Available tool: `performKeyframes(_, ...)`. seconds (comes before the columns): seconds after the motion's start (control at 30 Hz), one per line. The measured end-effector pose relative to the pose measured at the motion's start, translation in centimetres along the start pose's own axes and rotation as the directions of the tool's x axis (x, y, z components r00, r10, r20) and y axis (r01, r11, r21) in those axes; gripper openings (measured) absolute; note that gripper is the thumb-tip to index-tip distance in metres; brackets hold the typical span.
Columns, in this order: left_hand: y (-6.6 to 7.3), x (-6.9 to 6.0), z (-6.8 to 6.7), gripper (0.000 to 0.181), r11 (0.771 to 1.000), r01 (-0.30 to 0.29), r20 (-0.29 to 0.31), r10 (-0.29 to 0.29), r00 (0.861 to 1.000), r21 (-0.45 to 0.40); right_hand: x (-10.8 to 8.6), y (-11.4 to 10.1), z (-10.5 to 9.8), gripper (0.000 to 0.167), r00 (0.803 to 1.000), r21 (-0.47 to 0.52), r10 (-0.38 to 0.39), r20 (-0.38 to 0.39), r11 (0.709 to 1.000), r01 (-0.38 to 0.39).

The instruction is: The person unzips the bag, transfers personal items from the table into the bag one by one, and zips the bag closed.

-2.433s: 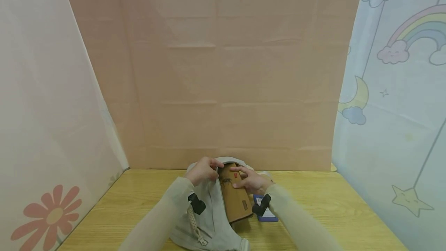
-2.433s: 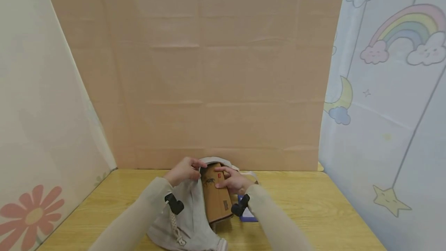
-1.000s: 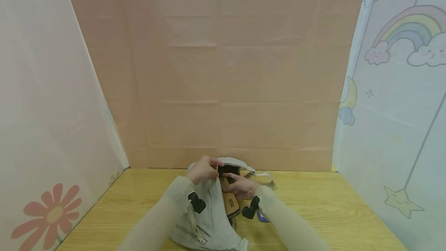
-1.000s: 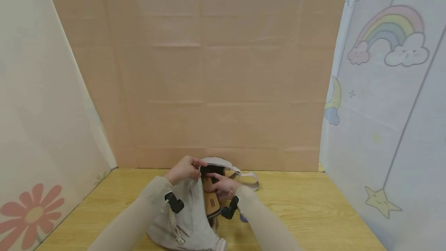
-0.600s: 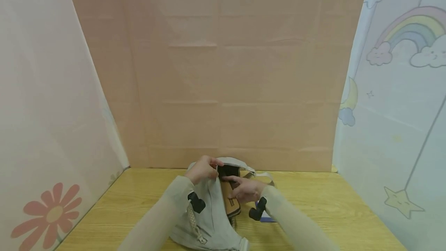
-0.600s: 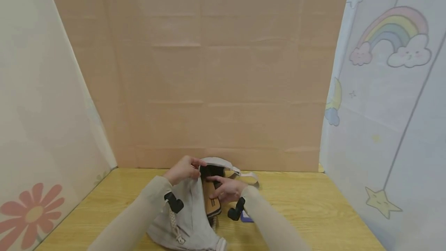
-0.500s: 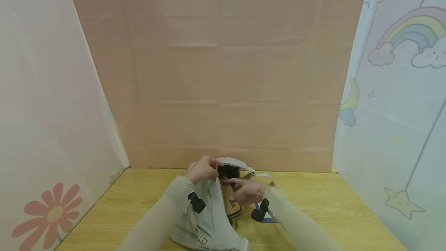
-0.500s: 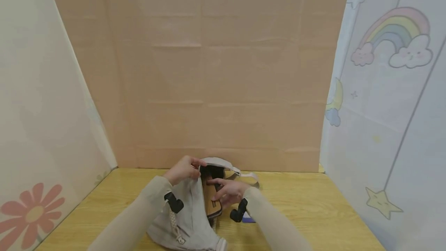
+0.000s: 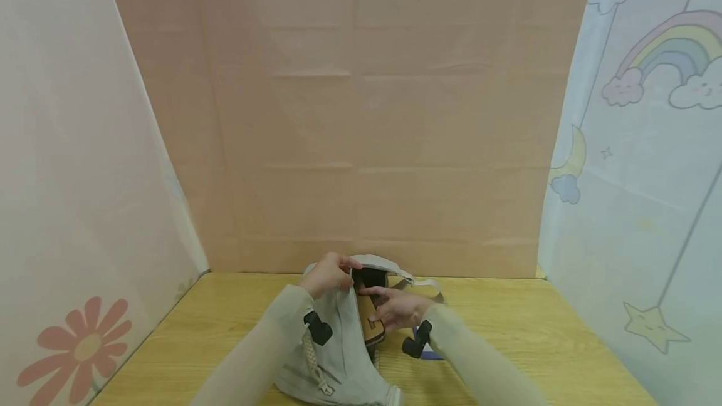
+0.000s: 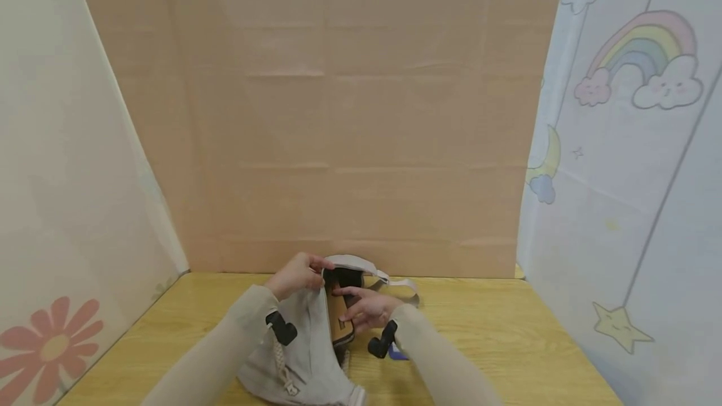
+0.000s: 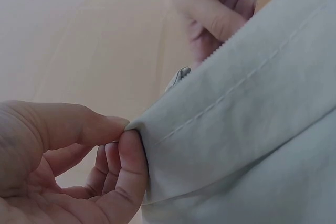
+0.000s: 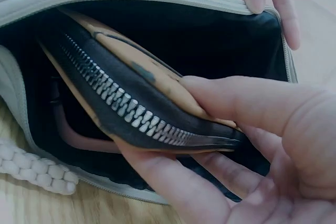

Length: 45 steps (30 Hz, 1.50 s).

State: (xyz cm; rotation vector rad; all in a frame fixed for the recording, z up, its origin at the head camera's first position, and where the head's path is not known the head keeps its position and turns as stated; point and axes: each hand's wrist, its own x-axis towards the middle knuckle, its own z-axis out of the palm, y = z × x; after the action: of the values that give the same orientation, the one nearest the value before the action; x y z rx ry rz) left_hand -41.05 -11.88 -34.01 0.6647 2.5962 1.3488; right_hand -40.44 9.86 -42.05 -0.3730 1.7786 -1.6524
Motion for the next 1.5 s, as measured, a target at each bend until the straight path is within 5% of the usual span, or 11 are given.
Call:
performKeyframes(0.5,-0.7,3.5,-2.4,0.046,1.0,0.004,0.056,-0.005,0.998,0.019,4.1,-2.6,-0.2,0.073,0.995,0.024,0.008,-0.104,1.0,-0.005)
performKeyframes(1.5,-0.3,2.9,-2.3,0.043,1.0,0.015,0.026,-0.014,1.0,-0.02,4.7,-2.8,1.9,0.076,0.987,0.088,-0.093,-0.132,0.991,0.105)
